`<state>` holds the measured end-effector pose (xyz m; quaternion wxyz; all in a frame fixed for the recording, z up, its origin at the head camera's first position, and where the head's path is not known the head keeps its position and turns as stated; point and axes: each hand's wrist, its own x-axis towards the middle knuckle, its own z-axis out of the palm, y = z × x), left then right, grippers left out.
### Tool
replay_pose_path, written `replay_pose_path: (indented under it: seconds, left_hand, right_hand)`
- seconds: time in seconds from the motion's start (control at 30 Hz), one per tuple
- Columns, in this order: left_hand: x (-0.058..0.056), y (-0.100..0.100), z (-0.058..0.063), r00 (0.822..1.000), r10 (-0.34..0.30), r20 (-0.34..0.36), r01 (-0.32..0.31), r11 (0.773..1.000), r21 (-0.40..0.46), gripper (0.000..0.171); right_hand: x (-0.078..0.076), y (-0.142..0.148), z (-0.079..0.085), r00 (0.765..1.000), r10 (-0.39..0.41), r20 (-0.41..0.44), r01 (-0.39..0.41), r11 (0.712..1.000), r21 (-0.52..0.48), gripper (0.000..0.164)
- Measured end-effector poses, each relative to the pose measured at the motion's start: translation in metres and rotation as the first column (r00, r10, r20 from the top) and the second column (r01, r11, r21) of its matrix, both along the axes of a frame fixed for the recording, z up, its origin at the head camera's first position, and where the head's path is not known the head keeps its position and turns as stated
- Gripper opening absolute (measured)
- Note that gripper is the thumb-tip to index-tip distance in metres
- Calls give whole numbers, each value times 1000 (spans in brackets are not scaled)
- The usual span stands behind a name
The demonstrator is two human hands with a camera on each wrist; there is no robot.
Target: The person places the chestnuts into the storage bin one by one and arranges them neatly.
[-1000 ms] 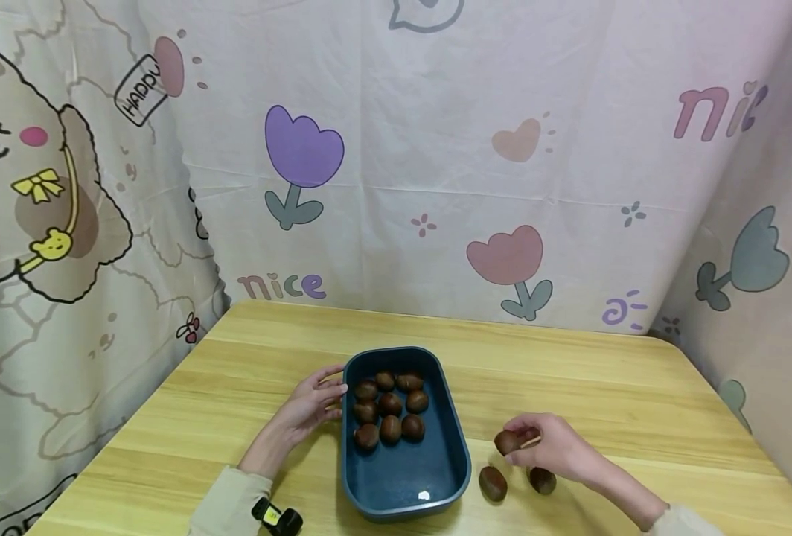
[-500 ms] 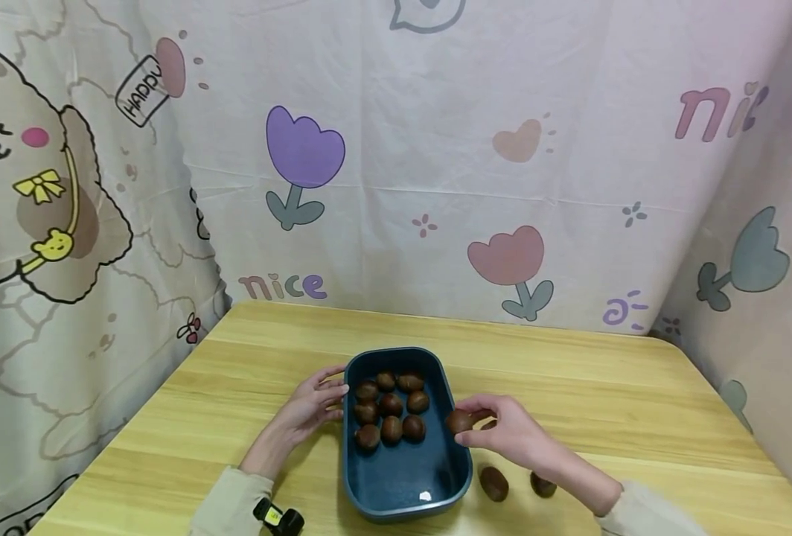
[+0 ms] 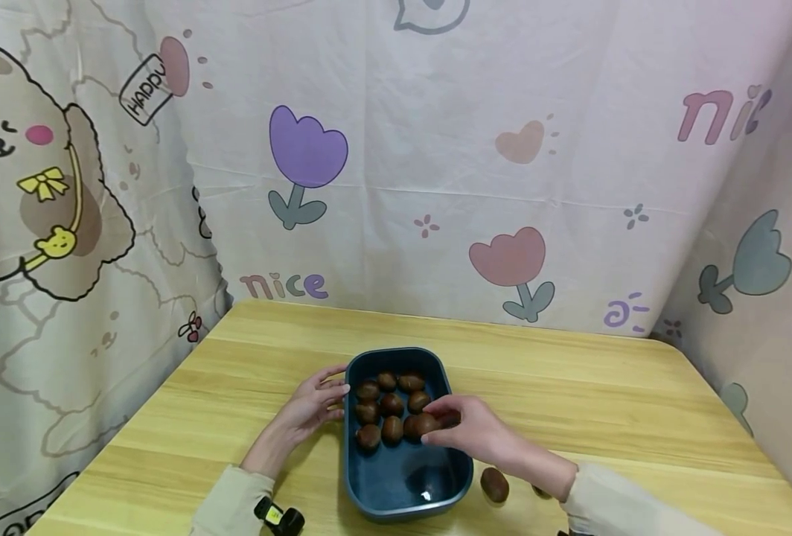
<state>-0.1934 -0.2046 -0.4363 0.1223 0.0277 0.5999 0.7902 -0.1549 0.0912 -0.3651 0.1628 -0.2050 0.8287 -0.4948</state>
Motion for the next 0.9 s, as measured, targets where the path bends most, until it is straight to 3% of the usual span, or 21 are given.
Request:
replay_pose_path:
  seconds: [0.3,0.6,0.9]
  left_hand:
    - [0,1,2,1000,11,9,-11,1000,12,55]
    - [0,1,1,1000,8,4,-8,1000,-3,54]
    - [0,0,-1,1000,4,-6,-4,1000,4,52]
  right_hand:
    - [0,-24,-14,996,22,88,-21,1000,-20,31]
    - [10,-51,-35,991,43,130,-41,999,-18,23]
    - [6,-64,-45,995,100,21,-101,992,75,21]
